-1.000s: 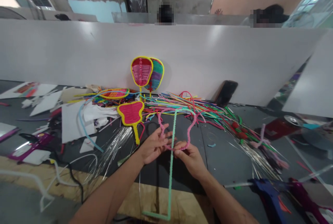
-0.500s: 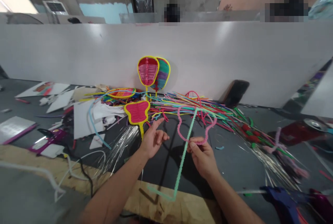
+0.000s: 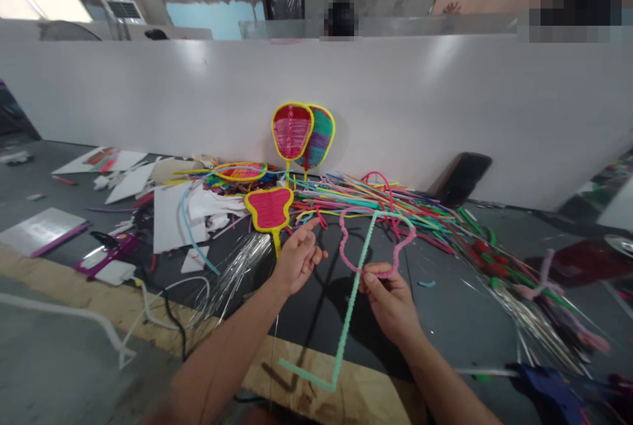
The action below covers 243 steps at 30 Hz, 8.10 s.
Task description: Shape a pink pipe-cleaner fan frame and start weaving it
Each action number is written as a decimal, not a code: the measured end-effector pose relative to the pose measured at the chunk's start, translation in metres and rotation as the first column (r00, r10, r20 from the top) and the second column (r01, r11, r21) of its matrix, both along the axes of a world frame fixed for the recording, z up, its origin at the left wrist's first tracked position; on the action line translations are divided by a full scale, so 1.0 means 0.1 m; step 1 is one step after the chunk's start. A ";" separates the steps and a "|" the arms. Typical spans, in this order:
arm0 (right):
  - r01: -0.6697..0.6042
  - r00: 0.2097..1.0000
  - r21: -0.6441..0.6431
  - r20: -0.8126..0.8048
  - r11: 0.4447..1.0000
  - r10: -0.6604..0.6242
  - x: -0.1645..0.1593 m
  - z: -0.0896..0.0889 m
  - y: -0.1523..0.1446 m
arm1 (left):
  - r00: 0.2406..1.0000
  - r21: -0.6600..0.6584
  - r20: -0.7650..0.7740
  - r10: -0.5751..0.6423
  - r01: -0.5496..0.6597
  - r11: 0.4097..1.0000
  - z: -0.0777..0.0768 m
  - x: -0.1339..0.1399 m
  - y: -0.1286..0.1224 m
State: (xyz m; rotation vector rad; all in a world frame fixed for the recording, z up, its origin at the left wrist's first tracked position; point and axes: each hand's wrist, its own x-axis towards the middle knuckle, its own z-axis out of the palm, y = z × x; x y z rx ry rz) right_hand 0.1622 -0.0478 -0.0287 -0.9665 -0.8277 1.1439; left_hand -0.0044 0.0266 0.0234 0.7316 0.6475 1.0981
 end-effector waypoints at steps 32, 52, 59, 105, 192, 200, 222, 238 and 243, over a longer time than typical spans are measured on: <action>0.069 0.949 -0.095 -0.302 0.993 -0.095 0.23 0.21 0.16 | 0.777 -0.082 0.078 -0.625 0.630 0.772 -0.09 -0.06 -0.09; 0.001 0.921 -0.109 0.388 0.994 0.041 0.70 0.44 0.13 | 0.637 -0.134 -0.067 -0.768 0.757 0.640 -0.20 0.07 -0.18; 0.126 0.838 -0.046 0.540 0.991 -0.082 0.61 0.43 0.14 | 0.773 -0.153 -0.165 -0.613 0.594 0.790 -0.13 -0.03 -0.01; -0.312 0.900 -0.233 -0.382 0.921 0.208 0.21 0.25 0.07 | 0.843 -0.034 0.168 -0.511 0.522 0.852 -0.07 -0.12 0.07; -0.139 0.937 -0.226 -0.345 0.964 0.054 0.32 0.22 0.03 | -0.397 0.223 -0.723 0.565 0.639 0.736 -0.23 -1.15 -1.11; -0.142 0.943 -0.208 -0.327 0.968 0.067 0.32 0.18 0.05 | -0.486 0.190 -0.663 0.569 0.626 0.756 -0.14 -1.40 -0.79; -0.287 0.849 0.058 -0.447 0.956 0.283 0.10 0.44 -0.08 | 0.909 -0.197 0.030 -0.416 0.414 0.889 -0.13 0.04 -0.06; -0.069 0.996 -0.203 0.049 0.977 0.081 0.48 0.22 0.17 | 0.730 -0.131 -0.156 -0.665 0.652 0.747 -0.02 -0.15 -0.02; -0.067 0.984 -0.168 0.150 0.983 0.093 0.36 0.30 0.12 | 0.759 -0.034 -0.513 -0.401 0.450 0.893 0.07 -0.12 0.15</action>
